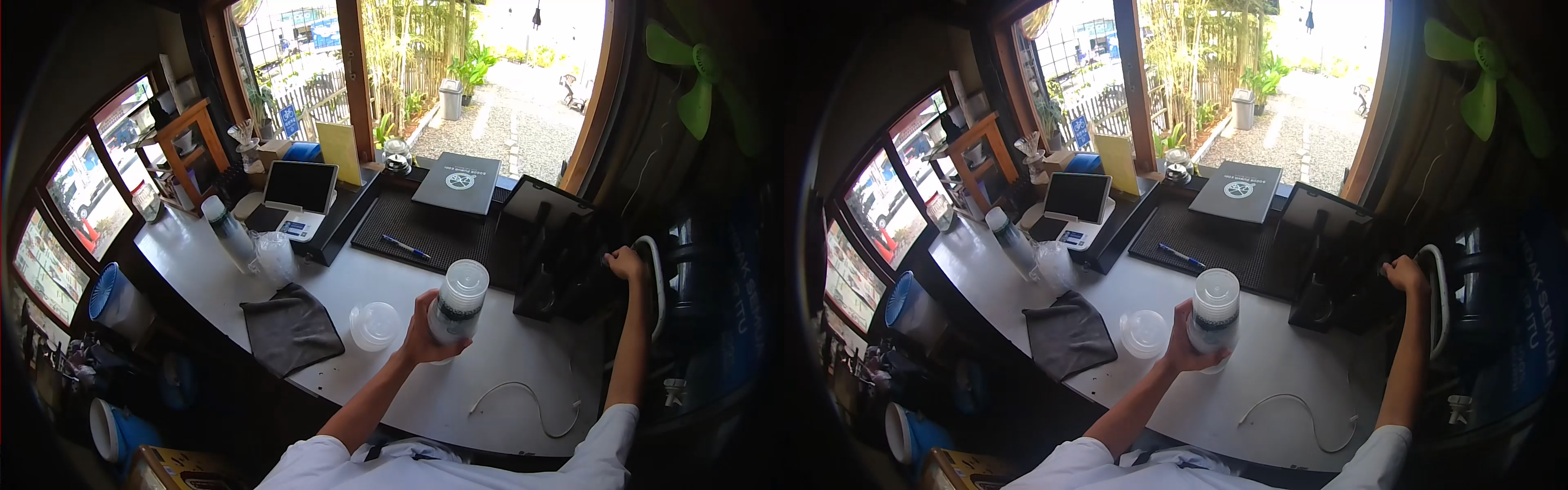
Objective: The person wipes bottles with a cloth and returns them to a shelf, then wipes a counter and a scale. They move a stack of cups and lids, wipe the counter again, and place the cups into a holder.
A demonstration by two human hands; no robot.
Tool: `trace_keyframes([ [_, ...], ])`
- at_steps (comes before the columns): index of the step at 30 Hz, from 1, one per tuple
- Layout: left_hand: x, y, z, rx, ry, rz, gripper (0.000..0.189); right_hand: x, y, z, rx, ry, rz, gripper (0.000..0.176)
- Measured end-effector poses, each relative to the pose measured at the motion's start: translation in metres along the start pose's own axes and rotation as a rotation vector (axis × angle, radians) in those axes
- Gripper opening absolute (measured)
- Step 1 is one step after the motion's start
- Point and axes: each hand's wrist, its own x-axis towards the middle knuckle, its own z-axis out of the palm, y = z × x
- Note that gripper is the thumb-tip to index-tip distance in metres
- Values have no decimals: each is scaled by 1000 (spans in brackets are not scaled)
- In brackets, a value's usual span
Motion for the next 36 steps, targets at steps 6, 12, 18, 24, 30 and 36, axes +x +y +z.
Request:
trace_keyframes([
  [6, 1, -2, 4, 13, -10, 2, 105, -115, -116, -36, 594, 212, -587, 61],
  [12, -2, -7, 7, -41, -40, -35, 107, -200, -197, -3, 605, -7, -1315, 75],
  [18, -4, -1, 6, -95, 5, -99, 108, -179, -185, -28, 885, 436, -1200, 67],
  [24, -10, -6, 2, -63, -74, -173, 110, -118, -82, -72, 915, 785, -675, 56],
  [30, -10, -5, 3, -16, -44, -123, 110, -42, 10, -47, 427, 932, -422, 59],
  [36, -10, -9, 5, -23, -10, -100, 104, -19, 24, -1, 435, 773, -433, 58],
])
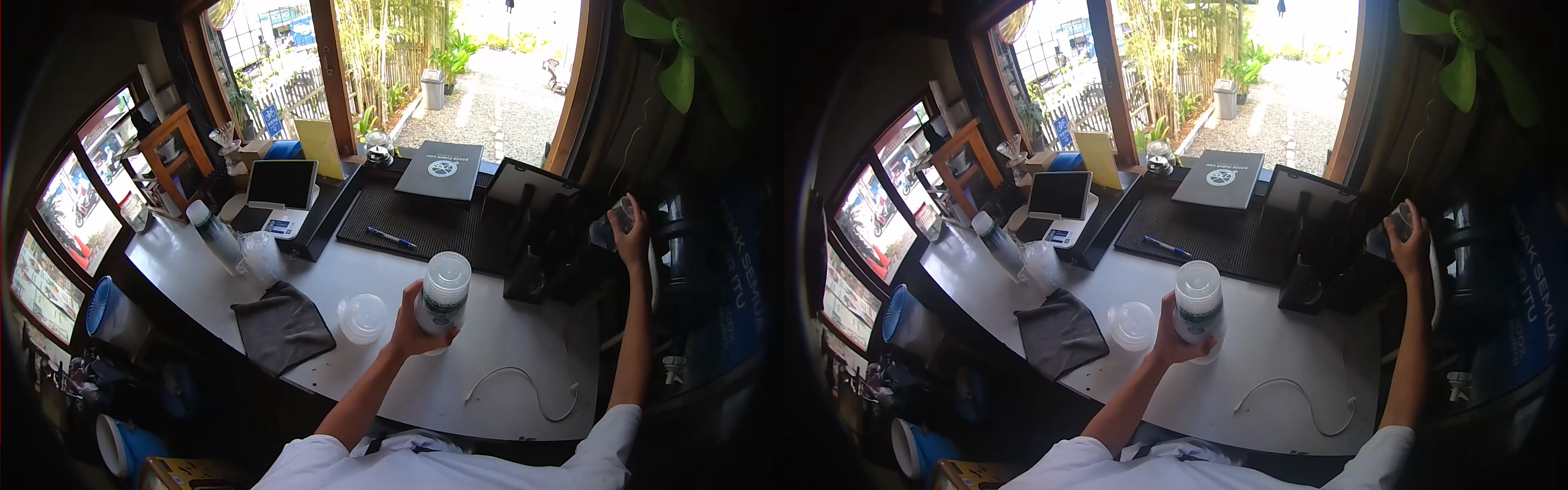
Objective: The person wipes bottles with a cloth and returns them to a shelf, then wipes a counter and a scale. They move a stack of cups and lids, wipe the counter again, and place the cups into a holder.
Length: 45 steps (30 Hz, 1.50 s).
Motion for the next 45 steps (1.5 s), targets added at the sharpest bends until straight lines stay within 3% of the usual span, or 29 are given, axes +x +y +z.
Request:
trace_keyframes([
  [3, 0, 2, 0, -1, -3, -22, 104, -15, -6, 3, -94, -289, 157, 54],
  [9, 0, -3, 2, -52, 6, -9, 104, -12, -5, 21, -254, -607, 335, 50],
  [12, -1, -2, 1, -28, 1, -7, 104, -10, -11, 28, -465, -665, 327, 53],
  [15, 1, 0, 0, 12, -7, 19, 104, -21, -84, 22, -230, -318, 90, 54],
  [17, 0, -7, 2, -12, -11, 5, 104, -28, -158, 3, 114, -409, -128, 63],
  [19, -1, -8, 2, -26, -29, -12, 104, -45, -226, -17, 530, -645, -198, 76],
  [22, 4, -1, 1, -17, -50, -7, 105, -73, -268, 6, 669, -635, -480, 85],
  [24, 7, 6, -1, 11, -55, 28, 106, -81, -277, 27, 633, -701, -566, 81],
  [27, 4, 0, -1, -95, -33, -14, 108, -73, -272, 41, 666, -589, -600, 75],
  [29, 7, 10, -2, -42, -31, -15, 109, -57, -269, 24, 727, -441, -562, 64],
  [30, 7, 14, 1, -24, -37, -21, 110, -46, -267, 15, 704, -274, -560, 62],
  [34, -6, -10, 3, -104, -16, -85, 100, 2, -212, -24, 756, -115, -114, 56],
  [38, -9, -17, 3, -81, -8, -42, 90, 47, -99, -32, 300, 133, -75, 60],
  [41, -11, -17, 5, -72, 21, -51, 88, 35, -45, -20, -84, 161, -31, 63],
  [45, -10, -17, 7, -117, 49, -39, 89, 3, -1, 11, -101, 6, 24, 61],
])
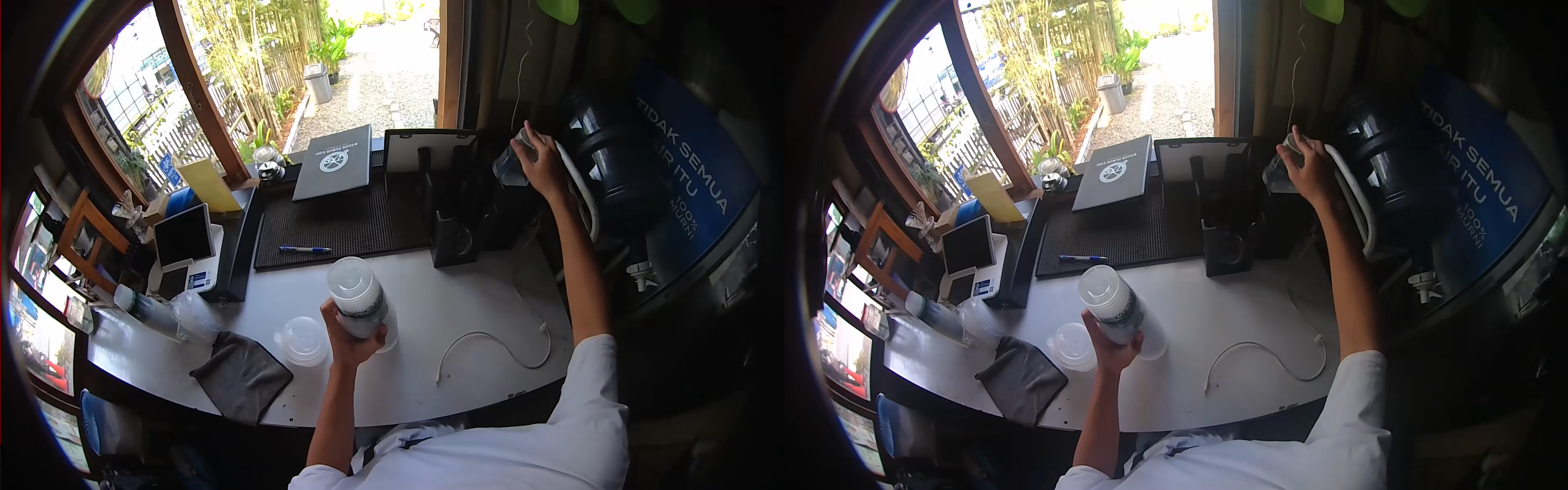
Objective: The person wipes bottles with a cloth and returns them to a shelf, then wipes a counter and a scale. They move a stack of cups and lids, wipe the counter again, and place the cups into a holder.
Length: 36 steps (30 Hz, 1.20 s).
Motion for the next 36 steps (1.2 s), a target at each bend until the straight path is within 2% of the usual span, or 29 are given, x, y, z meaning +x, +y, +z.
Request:
trace_keyframes([
  [2, 0, 1, -1, -12, -8, -7, 88, -17, -9, -1, -56, -162, 111, 62],
  [3, 0, 1, -2, -11, -16, -14, 88, -23, -16, 1, -126, -306, 255, 63],
  [6, -1, -2, -4, -41, -33, -44, 92, -36, -13, 27, -304, -231, 190, 66],
  [7, -2, -3, -4, -57, -39, -56, 94, -35, -38, 17, -388, -223, 128, 69],
  [9, -1, -3, -6, -100, -55, -56, 99, -37, -82, 7, -246, -183, -85, 70],
  [11, 1, 1, -6, -62, -77, -36, 105, -53, -157, -22, 290, -387, -203, 74],
  [12, 4, 8, -6, -2, -89, -16, 108, -62, -181, -25, 455, -467, -364, 79],
  [14, 9, 22, -3, 47, -112, -1, 112, -86, -225, -26, 671, -622, -491, 79],
  [16, 13, 31, 1, 28, -128, -12, 113, -105, -249, -12, 691, -751, -548, 82],
  [19, 12, 28, -3, 107, -119, -34, 114, -97, -264, -6, 654, -1046, -510, 81],
  [22, 7, 19, -3, 75, -92, -19, 114, -83, -251, -12, 837, -607, -561, 79],
  [24, 5, 16, -1, 74, -83, -38, 116, -53, -233, -30, 868, -121, -495, 78],
  [25, 3, 14, 0, 72, -79, -47, 117, -43, -222, -45, 1089, -126, -240, 77],
  [26, 2, 13, -1, 85, -85, -50, 117, -23, -212, -61, 1107, 9, -121, 71],
  [30, -3, 9, -2, 94, -95, -66, 120, 44, -98, -57, 395, 402, -7, 60],
  [32, -5, 6, -4, 106, -107, -66, 122, 69, -21, -24, 224, 311, -45, 61],
  [35, -10, -1, -4, 121, -107, -46, 124, 74, 38, 23, 69, 130, 105, 62],
  [36, -11, -1, -4, 103, -89, -39, 124, 74, 51, 40, 66, 129, 79, 62],
])
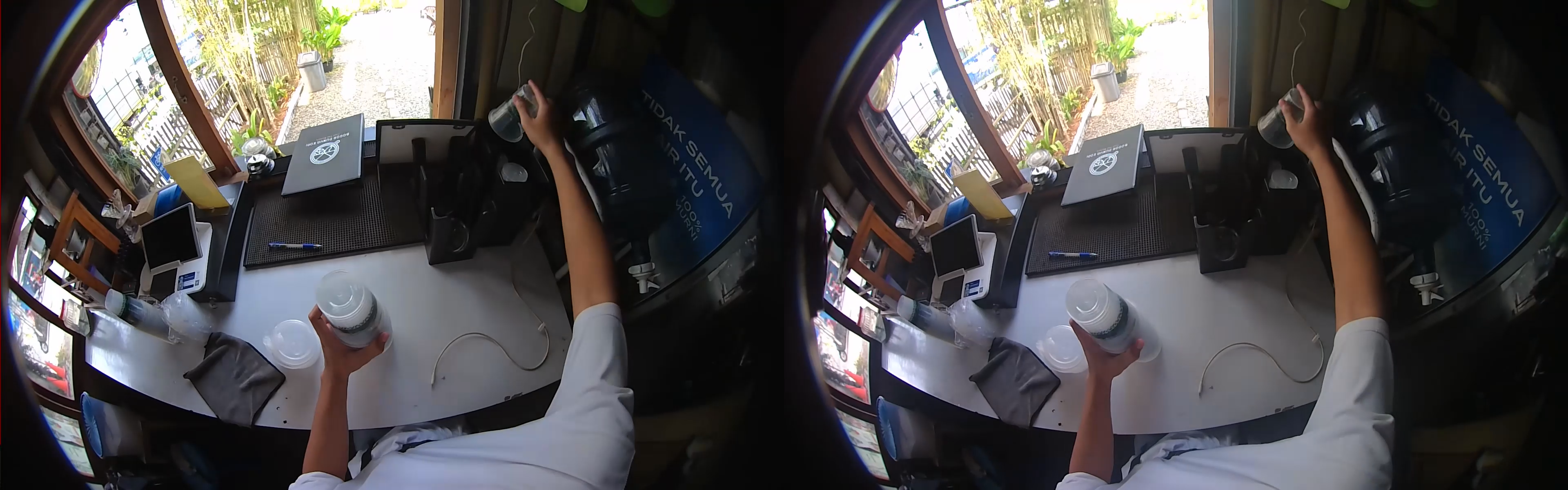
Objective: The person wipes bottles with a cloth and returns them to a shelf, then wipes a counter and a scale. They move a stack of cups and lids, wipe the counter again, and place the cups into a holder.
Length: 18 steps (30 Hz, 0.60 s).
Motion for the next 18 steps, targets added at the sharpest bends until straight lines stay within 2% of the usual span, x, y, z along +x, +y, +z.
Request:
trace_keyframes([
  [2, 3, 3, 1, -19, 14, 33, 124, -5, 19, 26, 2, -8, -45, 62],
  [4, 9, 7, 1, -23, 6, 90, 123, -11, 2, 28, -8, -72, -18, 61],
  [9, 1, 0, -3, 139, 30, 71, 123, -4, -25, 17, -100, -206, -19, 61],
  [13, 0, 1, -2, 115, 19, 80, 121, -13, -8, 31, -170, -342, 42, 61],
  [16, 3, 5, 0, 188, 67, 41, 101, -30, -1, 41, -154, -317, 58, 60],
  [17, 4, 5, -1, 193, 69, 44, 101, -35, 1, 44, -156, -312, 74, 46],
  [18, 4, 5, -1, 199, 71, 45, 101, -35, 0, 45, -214, -411, 119, 42],
])
